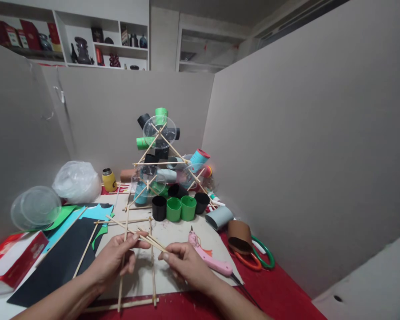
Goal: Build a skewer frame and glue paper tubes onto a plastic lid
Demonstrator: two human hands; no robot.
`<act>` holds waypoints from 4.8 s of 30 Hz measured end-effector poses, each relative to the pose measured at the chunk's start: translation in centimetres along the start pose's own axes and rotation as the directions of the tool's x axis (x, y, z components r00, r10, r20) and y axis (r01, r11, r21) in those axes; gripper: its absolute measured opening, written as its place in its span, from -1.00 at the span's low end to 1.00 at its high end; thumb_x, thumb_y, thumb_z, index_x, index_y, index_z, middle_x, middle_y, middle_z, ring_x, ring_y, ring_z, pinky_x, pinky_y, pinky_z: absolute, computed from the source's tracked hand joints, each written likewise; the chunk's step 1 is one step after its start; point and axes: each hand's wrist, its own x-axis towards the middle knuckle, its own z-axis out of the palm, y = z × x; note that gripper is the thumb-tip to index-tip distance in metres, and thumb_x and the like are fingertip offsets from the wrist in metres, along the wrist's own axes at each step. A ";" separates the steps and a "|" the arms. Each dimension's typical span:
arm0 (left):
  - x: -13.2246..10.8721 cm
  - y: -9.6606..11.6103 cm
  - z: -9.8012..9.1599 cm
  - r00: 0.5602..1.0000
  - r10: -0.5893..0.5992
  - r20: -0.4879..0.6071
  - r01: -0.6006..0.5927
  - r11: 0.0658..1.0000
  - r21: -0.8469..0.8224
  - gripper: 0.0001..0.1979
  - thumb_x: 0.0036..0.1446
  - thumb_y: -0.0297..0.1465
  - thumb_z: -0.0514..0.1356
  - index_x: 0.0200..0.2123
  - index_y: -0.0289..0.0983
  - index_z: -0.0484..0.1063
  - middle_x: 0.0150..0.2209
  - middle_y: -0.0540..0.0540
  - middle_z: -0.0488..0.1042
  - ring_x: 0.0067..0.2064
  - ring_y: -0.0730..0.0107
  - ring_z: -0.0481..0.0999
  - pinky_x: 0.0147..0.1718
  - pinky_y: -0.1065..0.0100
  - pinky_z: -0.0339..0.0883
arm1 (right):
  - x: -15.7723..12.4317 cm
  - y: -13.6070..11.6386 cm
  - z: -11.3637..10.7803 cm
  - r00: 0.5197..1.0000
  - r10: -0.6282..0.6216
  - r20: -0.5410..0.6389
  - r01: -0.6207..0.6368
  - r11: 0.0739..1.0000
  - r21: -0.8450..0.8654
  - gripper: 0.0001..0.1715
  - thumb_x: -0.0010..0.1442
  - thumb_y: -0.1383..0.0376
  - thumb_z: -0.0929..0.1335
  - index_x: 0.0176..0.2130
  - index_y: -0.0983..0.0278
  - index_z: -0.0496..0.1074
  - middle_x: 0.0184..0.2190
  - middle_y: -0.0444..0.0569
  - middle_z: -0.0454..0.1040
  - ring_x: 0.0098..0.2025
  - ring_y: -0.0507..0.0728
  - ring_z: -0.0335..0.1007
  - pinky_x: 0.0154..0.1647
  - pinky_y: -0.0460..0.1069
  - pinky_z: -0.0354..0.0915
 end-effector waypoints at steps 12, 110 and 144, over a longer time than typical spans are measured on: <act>-0.3 0.4 0.5 0.999 -0.004 0.054 0.005 1.000 -0.031 -0.55 0.07 -0.10 0.27 -0.13 -0.35 0.43 -0.19 -0.23 0.57 -0.66 0.66 0.32 -0.71 0.54 0.09 | 0.0 0.3 0.0 0.999 -0.024 -0.045 0.025 0.999 0.034 -0.39 0.12 -0.15 0.32 -0.33 0.37 0.47 -0.78 -0.31 0.16 -0.76 -0.11 -0.06 -0.72 -0.15 -0.14; 3.2 5.0 -6.5 0.964 0.252 -0.088 -0.175 0.846 0.504 -0.63 0.11 -0.18 0.20 -0.14 -0.35 0.53 -0.22 -0.22 0.59 -0.63 0.64 0.14 -0.66 0.47 0.01 | -1.8 0.7 1.0 0.934 -0.351 0.068 0.330 0.772 -0.543 -0.76 0.31 0.26 0.25 -0.11 0.27 0.46 -0.31 0.00 0.53 -0.33 0.07 0.45 -0.33 -0.07 0.32; 8.3 5.5 -8.2 0.912 0.308 0.273 -0.398 0.827 0.397 -0.56 -0.05 -0.38 0.33 -0.05 -0.39 0.47 -0.31 -0.09 0.54 -0.32 0.42 0.48 -0.31 0.40 0.30 | 13.5 -3.8 1.2 0.964 -0.243 0.109 0.204 0.408 -0.890 -0.73 0.20 0.29 0.26 -0.39 0.26 0.54 -0.46 -0.04 0.56 -0.46 0.08 0.36 -0.44 -0.07 0.08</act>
